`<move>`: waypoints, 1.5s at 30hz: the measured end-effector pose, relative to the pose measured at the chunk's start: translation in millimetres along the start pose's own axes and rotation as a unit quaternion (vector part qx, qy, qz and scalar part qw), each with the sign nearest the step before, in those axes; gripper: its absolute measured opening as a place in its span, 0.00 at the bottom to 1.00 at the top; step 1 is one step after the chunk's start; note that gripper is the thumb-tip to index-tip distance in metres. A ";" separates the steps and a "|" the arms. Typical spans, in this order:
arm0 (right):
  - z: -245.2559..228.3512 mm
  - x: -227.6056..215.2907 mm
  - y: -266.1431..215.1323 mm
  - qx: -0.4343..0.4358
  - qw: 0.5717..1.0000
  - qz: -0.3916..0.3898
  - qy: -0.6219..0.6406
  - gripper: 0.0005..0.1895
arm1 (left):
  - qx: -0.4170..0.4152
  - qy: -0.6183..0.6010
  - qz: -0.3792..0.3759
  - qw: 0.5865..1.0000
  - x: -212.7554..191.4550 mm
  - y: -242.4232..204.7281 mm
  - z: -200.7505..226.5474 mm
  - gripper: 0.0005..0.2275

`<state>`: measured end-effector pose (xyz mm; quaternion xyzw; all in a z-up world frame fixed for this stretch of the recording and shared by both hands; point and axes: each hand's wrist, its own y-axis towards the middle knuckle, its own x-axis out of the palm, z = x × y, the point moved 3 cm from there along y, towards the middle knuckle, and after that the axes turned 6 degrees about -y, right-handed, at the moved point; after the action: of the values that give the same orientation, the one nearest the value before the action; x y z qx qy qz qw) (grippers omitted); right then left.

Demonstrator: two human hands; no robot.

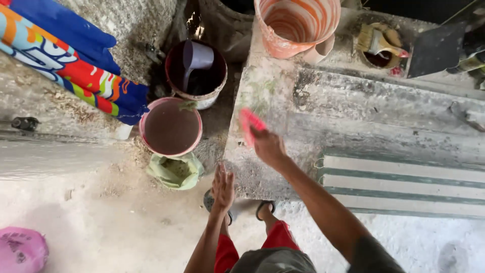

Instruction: Scraping and brushing debris from a long piece of construction material.

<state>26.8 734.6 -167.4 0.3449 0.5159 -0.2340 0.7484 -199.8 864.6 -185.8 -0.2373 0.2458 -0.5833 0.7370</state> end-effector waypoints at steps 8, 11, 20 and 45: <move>-13.0 -148.1 105.8 -0.058 0.962 0.170 0.207 0.21 | 0.025 0.014 -0.012 1.000 25.6 24.8 -41.5 0.37; -14.0 83.0 -60.5 -0.044 0.992 0.118 0.031 0.26 | 0.019 -0.044 -0.029 0.998 8.2 4.8 -13.3 0.39; -19.2 -182.0 -157.6 0.337 0.938 -0.082 -0.006 0.22 | 0.021 0.049 -0.043 0.998 14.2 14.6 -25.8 0.37; -73.1 -111.7 -150.2 -0.006 0.994 -0.041 0.097 0.30 | 0.011 -0.179 -0.085 0.980 -18.1 1.1 -85.6 0.28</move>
<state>-164.0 691.4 -121.2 0.3404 0.6011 -0.2266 0.6866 -257.3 877.1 -250.6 -0.3499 0.0826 -0.5943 0.7195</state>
